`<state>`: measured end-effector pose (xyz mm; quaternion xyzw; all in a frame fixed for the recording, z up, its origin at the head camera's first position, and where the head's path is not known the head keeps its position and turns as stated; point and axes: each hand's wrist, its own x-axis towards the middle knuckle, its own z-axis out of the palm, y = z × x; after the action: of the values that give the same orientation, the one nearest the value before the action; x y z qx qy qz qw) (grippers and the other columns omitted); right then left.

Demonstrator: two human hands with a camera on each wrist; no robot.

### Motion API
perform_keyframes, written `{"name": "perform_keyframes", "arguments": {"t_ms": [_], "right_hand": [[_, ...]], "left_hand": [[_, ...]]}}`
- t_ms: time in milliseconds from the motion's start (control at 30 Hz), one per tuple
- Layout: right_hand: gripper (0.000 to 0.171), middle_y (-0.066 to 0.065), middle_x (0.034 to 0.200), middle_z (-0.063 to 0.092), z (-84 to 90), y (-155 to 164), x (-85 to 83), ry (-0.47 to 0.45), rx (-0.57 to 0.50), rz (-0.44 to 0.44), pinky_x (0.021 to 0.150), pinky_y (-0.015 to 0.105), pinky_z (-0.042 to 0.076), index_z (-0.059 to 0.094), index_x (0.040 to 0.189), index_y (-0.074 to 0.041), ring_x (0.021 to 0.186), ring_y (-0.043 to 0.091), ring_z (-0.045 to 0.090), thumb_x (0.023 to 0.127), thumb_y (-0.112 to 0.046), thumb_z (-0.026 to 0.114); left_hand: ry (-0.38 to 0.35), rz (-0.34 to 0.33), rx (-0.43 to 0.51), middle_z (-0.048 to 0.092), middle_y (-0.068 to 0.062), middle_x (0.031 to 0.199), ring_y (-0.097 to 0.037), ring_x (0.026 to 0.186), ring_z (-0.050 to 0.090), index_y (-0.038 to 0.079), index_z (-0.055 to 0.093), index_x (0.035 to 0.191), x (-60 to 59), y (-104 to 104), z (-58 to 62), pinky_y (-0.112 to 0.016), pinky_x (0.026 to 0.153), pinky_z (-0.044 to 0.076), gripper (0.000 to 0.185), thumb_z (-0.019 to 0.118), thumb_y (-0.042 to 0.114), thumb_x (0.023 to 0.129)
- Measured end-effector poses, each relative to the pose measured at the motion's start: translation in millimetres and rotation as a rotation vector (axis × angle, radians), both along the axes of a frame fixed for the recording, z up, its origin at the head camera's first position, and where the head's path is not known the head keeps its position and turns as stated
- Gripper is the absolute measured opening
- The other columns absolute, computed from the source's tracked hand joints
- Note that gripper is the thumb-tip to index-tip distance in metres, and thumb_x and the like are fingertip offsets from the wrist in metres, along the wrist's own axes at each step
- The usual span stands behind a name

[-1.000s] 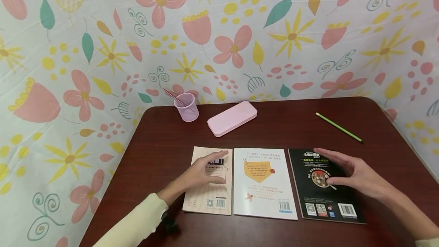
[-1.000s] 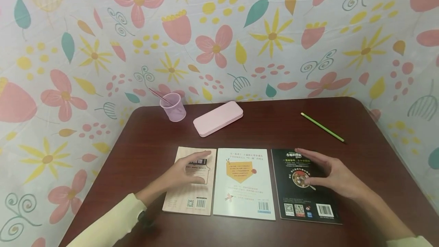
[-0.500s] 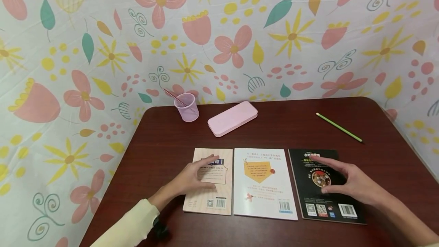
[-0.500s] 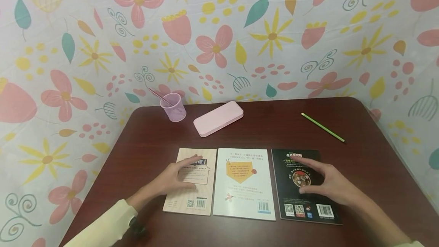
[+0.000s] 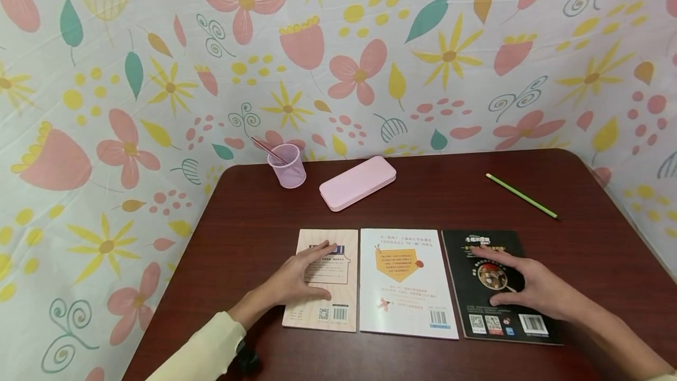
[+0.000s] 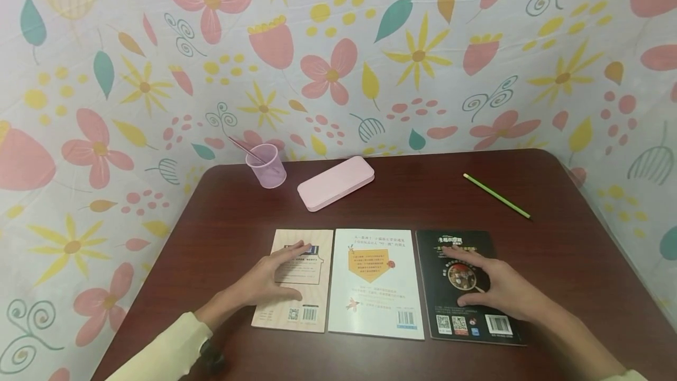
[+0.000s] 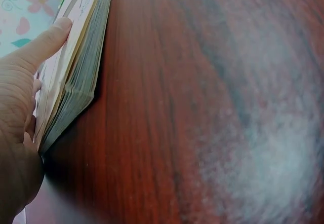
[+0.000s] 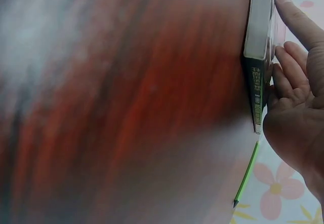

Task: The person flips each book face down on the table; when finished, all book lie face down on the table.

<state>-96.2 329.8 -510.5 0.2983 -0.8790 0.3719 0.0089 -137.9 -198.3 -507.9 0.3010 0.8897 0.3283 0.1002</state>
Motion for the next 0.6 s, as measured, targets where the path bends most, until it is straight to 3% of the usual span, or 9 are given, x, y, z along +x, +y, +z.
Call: {"name": "perform_keyframes", "arguments": {"t_ms": [333, 600], "right_hand": [[0.092, 0.005, 0.155, 0.056, 2.3, -9.6, -0.2, -0.019, -0.011, 0.006, 0.086, 0.016, 0.054, 0.055, 0.155, -0.011, 0.133, -0.016, 0.042, 0.075, -0.029, 0.097], [0.093, 0.002, 0.157, 0.054, 0.9, -12.0, 0.2, -0.018, 0.0, -0.015, 0.09, 0.013, 0.05, 0.055, 0.156, -0.014, 0.137, -0.017, 0.036, 0.075, -0.033, 0.096]], "left_hand": [[0.002, -0.007, -0.011, 0.036, -0.007, 0.17, -0.036, 0.154, 0.037, 0.027, 0.044, 0.164, -0.6, 5.6, -1.1, -0.062, 0.12, 0.033, 0.103, 0.097, 0.041, 0.077], [-0.015, 0.013, -0.013, 0.034, -0.007, 0.171, -0.036, 0.154, 0.036, 0.027, 0.044, 0.164, 1.1, 8.4, 0.5, -0.063, 0.12, 0.033, 0.103, 0.097, 0.04, 0.078]]}}
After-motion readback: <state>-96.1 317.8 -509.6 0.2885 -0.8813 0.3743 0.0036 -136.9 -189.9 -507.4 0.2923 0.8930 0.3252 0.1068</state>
